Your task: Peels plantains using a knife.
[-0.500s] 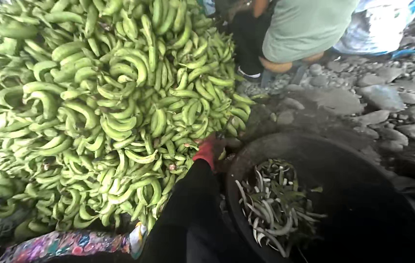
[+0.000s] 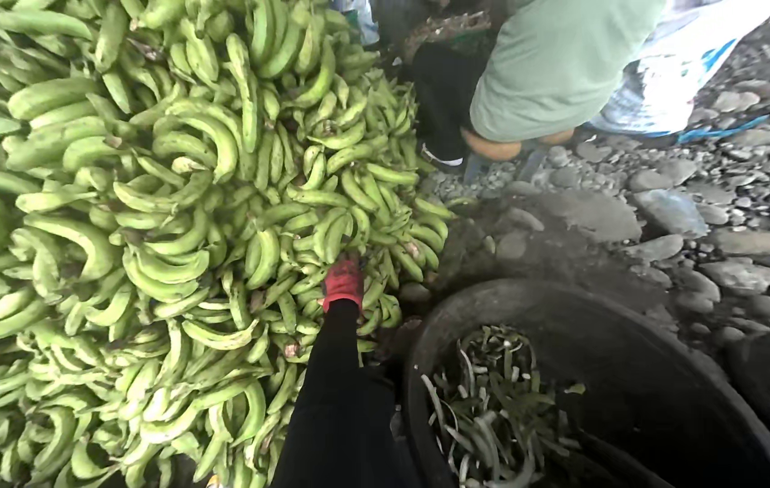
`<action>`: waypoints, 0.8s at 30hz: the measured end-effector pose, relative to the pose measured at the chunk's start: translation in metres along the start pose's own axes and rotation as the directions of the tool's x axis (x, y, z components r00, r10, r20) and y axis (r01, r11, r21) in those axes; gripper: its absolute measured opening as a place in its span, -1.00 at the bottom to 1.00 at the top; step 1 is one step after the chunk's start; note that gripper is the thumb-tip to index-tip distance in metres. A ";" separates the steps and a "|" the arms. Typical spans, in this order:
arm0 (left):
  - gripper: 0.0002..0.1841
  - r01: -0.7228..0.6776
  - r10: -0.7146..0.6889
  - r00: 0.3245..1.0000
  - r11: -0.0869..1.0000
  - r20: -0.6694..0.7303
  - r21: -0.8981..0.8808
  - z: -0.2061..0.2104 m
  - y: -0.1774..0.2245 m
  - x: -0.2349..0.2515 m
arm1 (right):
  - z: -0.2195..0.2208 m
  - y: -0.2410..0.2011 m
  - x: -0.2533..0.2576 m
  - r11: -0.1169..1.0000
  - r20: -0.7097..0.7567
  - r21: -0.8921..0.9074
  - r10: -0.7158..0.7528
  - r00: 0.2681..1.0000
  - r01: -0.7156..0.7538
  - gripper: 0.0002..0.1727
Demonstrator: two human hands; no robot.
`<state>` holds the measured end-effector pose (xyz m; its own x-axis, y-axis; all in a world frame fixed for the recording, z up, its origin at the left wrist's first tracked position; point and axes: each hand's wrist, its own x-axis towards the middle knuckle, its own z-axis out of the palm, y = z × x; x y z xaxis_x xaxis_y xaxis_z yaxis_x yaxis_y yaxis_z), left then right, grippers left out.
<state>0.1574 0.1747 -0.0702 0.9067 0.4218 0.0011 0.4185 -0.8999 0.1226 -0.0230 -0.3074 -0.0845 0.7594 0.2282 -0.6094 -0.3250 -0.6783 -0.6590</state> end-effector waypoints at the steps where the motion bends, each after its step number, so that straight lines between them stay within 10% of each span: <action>1: -0.36 0.005 -0.005 1.000 1.000 -0.012 -0.005 -0.001 -0.002 0.001 | 0.000 0.010 0.005 0.999 -0.001 -0.013 -0.034 0.999 0.034 -0.33; 7: -0.47 0.012 -0.023 0.999 0.968 -0.042 -0.250 -0.058 0.017 -0.028 | 0.010 -0.024 -0.003 0.971 -0.030 0.222 -0.088 0.996 0.093 -0.35; 12: -0.49 0.125 0.070 0.972 0.651 0.224 -0.748 -0.099 0.067 -0.096 | 0.045 -0.027 0.024 0.839 -0.062 0.524 -0.137 0.989 0.148 -0.45; 16: -0.51 0.237 0.255 0.897 0.411 0.361 -0.880 -0.094 0.115 -0.180 | 0.067 -0.049 0.024 0.523 -0.016 0.852 -0.005 1.000 0.016 -0.38; 21: -0.45 0.383 0.511 0.762 0.140 0.398 -0.913 -0.057 0.152 -0.263 | 0.052 -0.044 0.015 -0.089 -0.356 0.934 -0.171 0.919 0.345 -0.31; 24: -0.56 0.390 0.477 0.760 0.208 0.441 -0.897 -0.039 0.167 -0.289 | 0.031 -0.027 0.014 -0.090 -0.569 0.823 -0.128 0.813 0.561 -0.57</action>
<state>-0.0370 -0.0927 -0.0119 0.9121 -0.1575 -0.3786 0.3935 0.0766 0.9161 -0.0213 -0.2649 -0.0888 0.9791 -0.1250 -0.1601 -0.0080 0.7639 -0.6453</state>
